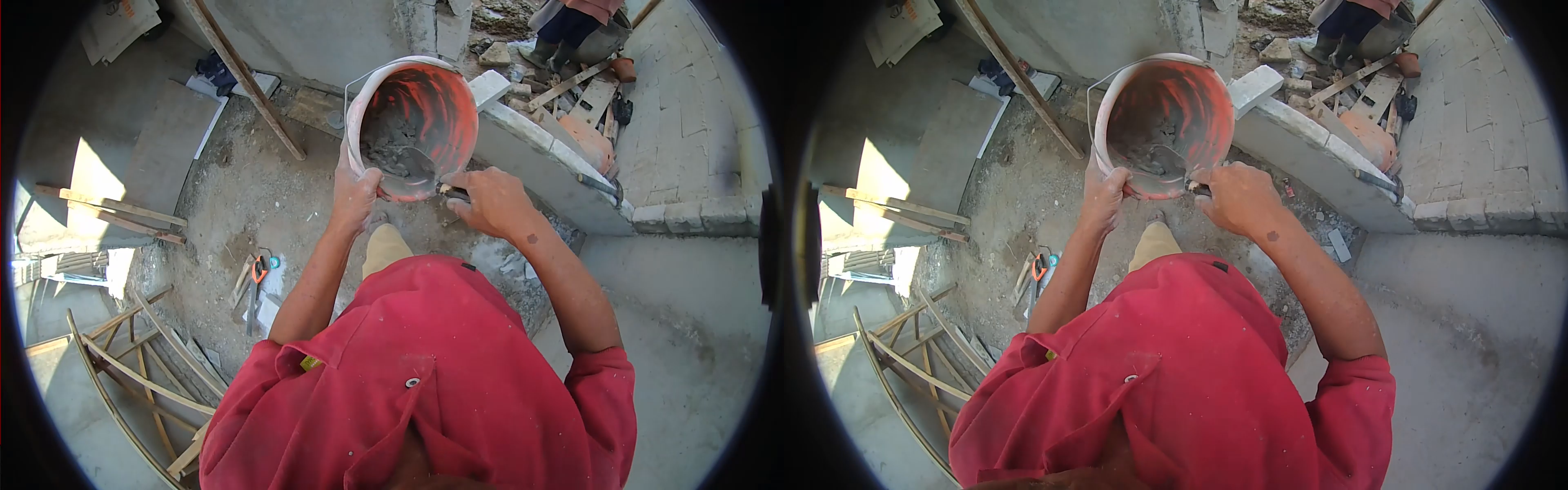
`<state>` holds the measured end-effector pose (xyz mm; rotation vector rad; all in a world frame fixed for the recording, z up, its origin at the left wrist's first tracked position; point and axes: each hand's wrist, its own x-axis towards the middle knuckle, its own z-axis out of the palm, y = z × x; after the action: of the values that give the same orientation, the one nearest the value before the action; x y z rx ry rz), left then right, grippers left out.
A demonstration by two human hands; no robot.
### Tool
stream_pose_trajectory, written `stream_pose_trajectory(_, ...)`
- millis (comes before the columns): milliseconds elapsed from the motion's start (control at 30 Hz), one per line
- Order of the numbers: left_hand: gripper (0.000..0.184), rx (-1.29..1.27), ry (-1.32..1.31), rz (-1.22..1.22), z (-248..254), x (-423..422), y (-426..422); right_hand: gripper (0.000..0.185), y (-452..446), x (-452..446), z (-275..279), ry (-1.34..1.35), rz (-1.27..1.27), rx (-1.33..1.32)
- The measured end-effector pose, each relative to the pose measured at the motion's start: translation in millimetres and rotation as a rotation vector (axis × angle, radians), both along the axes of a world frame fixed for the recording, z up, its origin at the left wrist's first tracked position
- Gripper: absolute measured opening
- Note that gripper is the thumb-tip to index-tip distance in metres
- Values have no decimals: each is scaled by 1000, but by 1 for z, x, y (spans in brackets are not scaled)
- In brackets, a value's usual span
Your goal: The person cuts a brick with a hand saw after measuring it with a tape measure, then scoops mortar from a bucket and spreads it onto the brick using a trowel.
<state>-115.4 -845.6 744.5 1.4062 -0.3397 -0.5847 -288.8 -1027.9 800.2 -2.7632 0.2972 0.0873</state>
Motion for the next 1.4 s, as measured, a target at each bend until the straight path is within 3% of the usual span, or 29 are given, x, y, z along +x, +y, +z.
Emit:
stream_pose_trajectory(33, 73, 47, 0, -32, -4, -2, 1, 39, -2, -1, -19, 2, -6, 11)
stream_pose_trajectory(100, 73, 94, -5, -73, -3, -3, -3, 40, -13, 4, -47, -205, 25, 427)
stream_pose_trajectory(167, 70, 65, 142, -43, 0, -2, -5, 40, -21, 4, -33, -116, -75, 580)
stream_pose_trajectory(233, 69, 54, 131, -66, -9, 10, -11, 40, -29, 10, -11, -17, -172, 739)
stream_pose_trajectory(333, 70, 70, 119, -134, -7, 24, -26, 40, -39, 23, 13, 105, -218, 185)
stream_pose_trajectory(467, 71, 79, 144, -278, -7, 37, -70, 44, -58, 37, -62, -44, -170, 173)
stream_pose_trajectory(533, 70, 100, 190, -327, -30, 49, -85, 49, -76, 41, -81, -236, -154, 570)
stream_pose_trajectory(567, 68, 138, 225, -331, -38, 56, -96, 49, -90, 41, -70, -227, -182, 546)
stream_pose_trajectory(633, 66, 122, 299, -335, -46, 66, -114, 53, -102, 37, -50, 72, -516, 1204)
stream_pose_trajectory(767, 60, 142, 412, -326, -75, 82, -155, 56, -118, 16, -46, -108, -799, 1432)
stream_pose_trajectory(933, 57, 155, 556, -461, -105, 84, -234, 56, -133, -41, -42, -351, -1072, 1490)
stream_pose_trajectory(1100, 53, 194, 638, -546, -149, 44, -343, 59, -142, -79, -62, -687, -1436, 1344)
stream_pose_trajectory(1300, 49, 210, 608, -614, -222, -28, -447, 55, -174, -109, -98, -823, -1567, 1339)
stream_pose_trajectory(1400, 42, 295, 616, -588, -225, -64, -489, 53, -197, -126, -115, -817, -1604, 1321)
